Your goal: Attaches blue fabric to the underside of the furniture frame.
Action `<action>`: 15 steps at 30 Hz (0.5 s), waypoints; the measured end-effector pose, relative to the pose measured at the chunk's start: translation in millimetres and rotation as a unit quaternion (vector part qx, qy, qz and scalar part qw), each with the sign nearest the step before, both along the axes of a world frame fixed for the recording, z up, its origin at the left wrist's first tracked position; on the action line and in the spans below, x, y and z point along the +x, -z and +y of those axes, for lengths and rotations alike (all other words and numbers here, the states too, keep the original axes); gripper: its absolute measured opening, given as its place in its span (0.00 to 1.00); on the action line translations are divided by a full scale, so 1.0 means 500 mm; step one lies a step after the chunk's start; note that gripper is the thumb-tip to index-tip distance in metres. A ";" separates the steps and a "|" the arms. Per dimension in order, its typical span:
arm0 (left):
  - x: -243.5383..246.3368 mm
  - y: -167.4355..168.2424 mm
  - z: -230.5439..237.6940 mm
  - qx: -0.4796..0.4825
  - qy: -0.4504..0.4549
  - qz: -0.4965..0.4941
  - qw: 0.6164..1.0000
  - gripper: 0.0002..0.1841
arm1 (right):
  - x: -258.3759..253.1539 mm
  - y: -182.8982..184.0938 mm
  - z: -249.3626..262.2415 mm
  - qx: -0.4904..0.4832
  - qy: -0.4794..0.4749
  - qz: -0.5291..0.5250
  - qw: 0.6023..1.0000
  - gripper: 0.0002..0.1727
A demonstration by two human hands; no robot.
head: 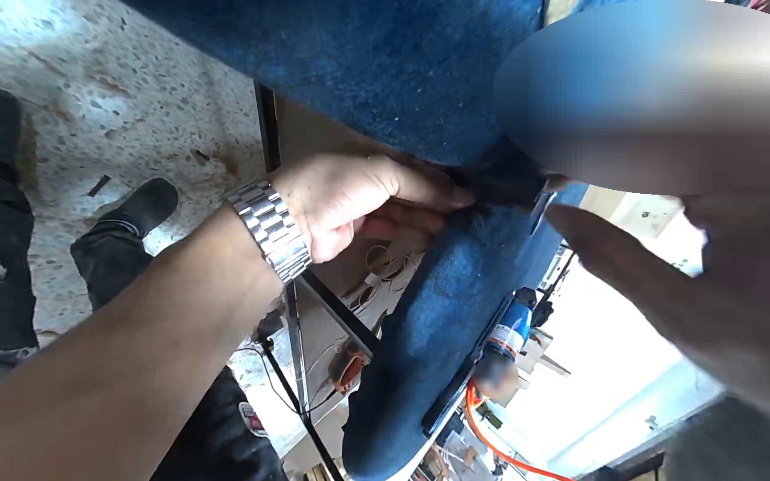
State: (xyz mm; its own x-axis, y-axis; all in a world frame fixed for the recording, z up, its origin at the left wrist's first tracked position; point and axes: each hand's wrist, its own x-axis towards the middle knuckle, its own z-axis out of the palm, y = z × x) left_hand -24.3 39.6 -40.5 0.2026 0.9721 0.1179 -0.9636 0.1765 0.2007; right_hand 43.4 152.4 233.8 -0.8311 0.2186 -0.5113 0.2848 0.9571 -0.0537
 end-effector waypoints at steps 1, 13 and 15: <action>-0.032 -0.048 -0.026 -0.114 0.018 0.035 0.993 0.09 | 0.056 -0.033 -0.013 -0.028 0.061 0.039 0.997 0.24; -0.066 -0.119 -0.052 -0.249 0.032 0.091 0.964 0.09 | 0.666 0.010 -0.150 0.121 0.362 0.018 0.924 0.46; -0.070 -0.123 -0.052 -0.261 0.035 0.092 0.960 0.08 | 0.661 0.032 -0.127 0.089 0.374 0.034 0.922 0.52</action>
